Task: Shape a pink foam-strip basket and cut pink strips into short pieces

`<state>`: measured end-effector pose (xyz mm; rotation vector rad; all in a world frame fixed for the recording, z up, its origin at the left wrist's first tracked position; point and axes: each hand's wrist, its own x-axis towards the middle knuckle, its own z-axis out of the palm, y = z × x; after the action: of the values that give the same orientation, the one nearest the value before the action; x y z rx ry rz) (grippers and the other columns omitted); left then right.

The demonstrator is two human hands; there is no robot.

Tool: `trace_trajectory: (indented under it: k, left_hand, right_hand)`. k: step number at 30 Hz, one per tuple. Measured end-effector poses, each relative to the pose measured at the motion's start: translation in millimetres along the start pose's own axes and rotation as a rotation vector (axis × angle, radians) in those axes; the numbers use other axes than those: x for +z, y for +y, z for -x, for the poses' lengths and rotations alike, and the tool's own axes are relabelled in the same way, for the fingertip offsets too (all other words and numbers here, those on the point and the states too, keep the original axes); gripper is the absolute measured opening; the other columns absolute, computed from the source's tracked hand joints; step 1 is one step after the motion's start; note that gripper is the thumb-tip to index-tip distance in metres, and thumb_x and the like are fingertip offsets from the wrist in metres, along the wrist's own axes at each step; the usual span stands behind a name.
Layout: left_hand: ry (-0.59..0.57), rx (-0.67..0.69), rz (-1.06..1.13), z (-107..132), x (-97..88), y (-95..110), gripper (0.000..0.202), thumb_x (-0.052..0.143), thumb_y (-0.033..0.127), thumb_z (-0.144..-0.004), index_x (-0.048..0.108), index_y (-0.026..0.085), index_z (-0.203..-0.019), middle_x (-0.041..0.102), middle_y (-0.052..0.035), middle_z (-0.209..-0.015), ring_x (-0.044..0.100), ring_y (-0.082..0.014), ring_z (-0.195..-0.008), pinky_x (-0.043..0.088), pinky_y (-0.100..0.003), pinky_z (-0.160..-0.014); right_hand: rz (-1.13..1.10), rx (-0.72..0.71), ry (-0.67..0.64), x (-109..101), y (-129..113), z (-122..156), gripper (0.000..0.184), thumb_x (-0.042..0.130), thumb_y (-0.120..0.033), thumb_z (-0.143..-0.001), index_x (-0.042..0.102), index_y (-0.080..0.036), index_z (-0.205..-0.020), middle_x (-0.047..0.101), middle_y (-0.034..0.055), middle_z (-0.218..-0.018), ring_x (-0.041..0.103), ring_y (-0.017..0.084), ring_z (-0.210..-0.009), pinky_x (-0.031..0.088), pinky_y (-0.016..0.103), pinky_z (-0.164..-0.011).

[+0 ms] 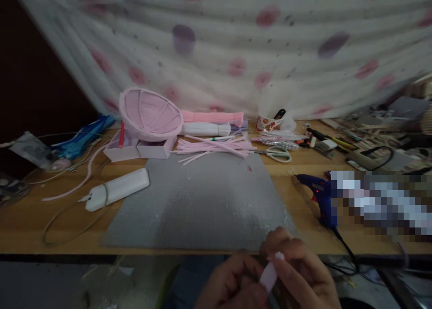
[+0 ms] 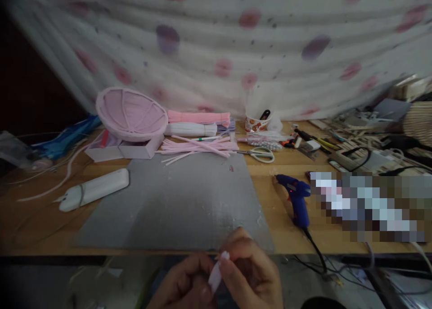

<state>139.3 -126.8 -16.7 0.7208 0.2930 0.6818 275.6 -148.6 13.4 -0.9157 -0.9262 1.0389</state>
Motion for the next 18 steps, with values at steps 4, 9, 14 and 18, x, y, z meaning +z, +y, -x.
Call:
trace_trajectory:
  k: [4,9,14,18]
  left_hand:
    - [0.106,-0.200,-0.182,6,11.7,19,0.052,0.066,0.068,-0.080,0.060,0.016,-0.080,0.049,0.0069,-0.055,0.037,-0.0031,-0.046,0.027,-0.017,-0.047]
    - [0.050,-0.246,-0.197,8,13.3,26,0.055,0.068,0.069,-0.077,0.056,0.016,-0.071,0.044,0.0076,-0.054,0.030,-0.0030,-0.044,0.021,-0.019,-0.044]
    - [0.070,-0.197,-0.078,13,19.9,25,0.050,0.074,0.063,-0.075,0.054,0.018,-0.070,0.042,0.0093,-0.055,0.025,-0.0017,-0.042,0.021,-0.017,-0.043]
    - [0.033,-0.177,-0.091,7,16.7,18,0.051,0.072,0.065,-0.075,0.058,0.016,-0.069,0.046,0.0081,-0.050,0.028,-0.0013,-0.039,0.017,-0.016,-0.037]
  right_hand:
    - [-0.015,0.085,-0.049,-4,2,0,0.011,0.075,-0.041,-0.085,0.075,-0.030,-0.082,0.057,-0.0010,-0.076,0.053,0.011,-0.064,0.044,0.018,-0.054]
    - [-0.150,0.079,-0.084,-2,1,-1,0.020,0.079,-0.043,-0.080,0.072,-0.027,-0.072,0.049,-0.0022,-0.067,0.048,0.012,-0.064,0.043,0.022,-0.059]
    - [-0.262,0.097,-0.064,7,-4,0,0.025,0.079,-0.047,-0.079,0.068,-0.026,-0.069,0.041,-0.0029,-0.066,0.041,0.012,-0.061,0.040,0.023,-0.057]
    - [-0.300,0.091,-0.036,12,-6,-3,0.023,0.076,-0.044,-0.083,0.067,-0.025,-0.072,0.039,-0.0031,-0.066,0.037,0.012,-0.057,0.038,0.024,-0.052]
